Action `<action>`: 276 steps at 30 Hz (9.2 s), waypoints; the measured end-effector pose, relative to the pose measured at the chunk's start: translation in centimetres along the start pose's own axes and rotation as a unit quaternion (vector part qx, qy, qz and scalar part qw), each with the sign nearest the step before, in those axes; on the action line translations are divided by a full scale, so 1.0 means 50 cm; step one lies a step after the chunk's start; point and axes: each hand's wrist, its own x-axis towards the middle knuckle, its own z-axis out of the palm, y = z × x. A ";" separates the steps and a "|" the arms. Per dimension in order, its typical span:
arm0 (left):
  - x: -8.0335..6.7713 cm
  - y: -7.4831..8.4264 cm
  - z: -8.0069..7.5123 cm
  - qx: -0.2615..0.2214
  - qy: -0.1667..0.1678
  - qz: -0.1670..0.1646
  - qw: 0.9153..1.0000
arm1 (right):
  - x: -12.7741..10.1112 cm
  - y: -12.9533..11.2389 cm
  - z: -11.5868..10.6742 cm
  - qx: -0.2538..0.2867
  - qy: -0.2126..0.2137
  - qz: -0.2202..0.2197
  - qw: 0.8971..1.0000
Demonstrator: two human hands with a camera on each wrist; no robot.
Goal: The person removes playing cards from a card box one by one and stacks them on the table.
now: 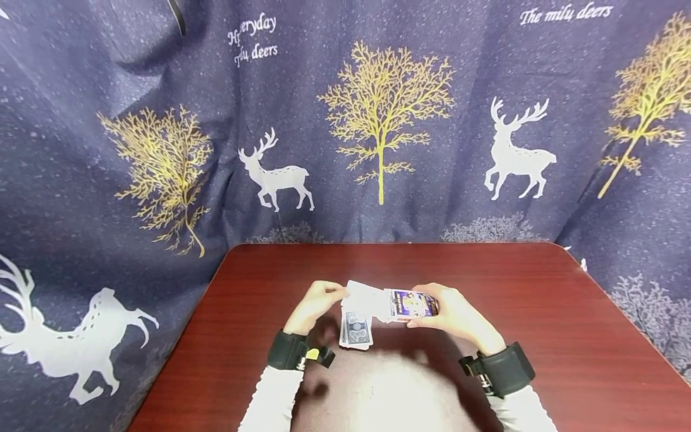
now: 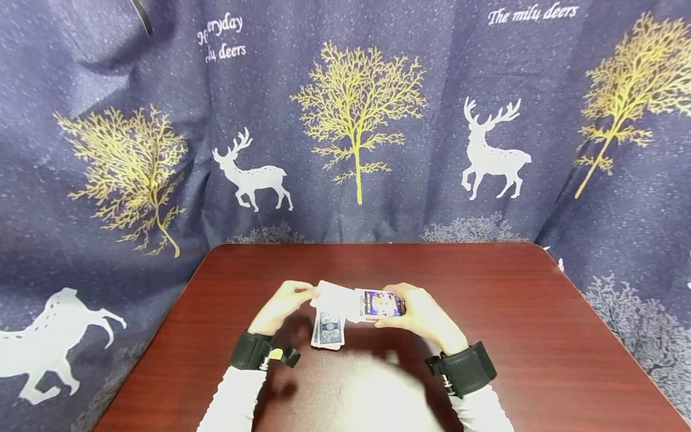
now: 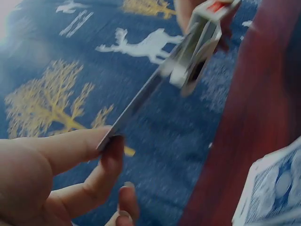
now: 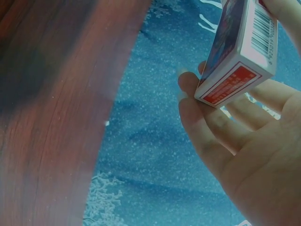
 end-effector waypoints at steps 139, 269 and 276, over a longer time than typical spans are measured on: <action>0.034 -0.073 0.095 0.341 0.154 0.061 0.925 | -0.004 0.003 0.009 0.025 0.002 -0.009 1.000; -0.034 0.058 0.135 0.192 0.003 0.073 0.979 | -0.008 -0.025 0.008 0.002 0.031 -0.054 0.998; -0.022 0.051 0.113 0.096 -0.054 0.038 0.993 | -0.007 -0.023 0.004 0.015 0.020 -0.035 0.999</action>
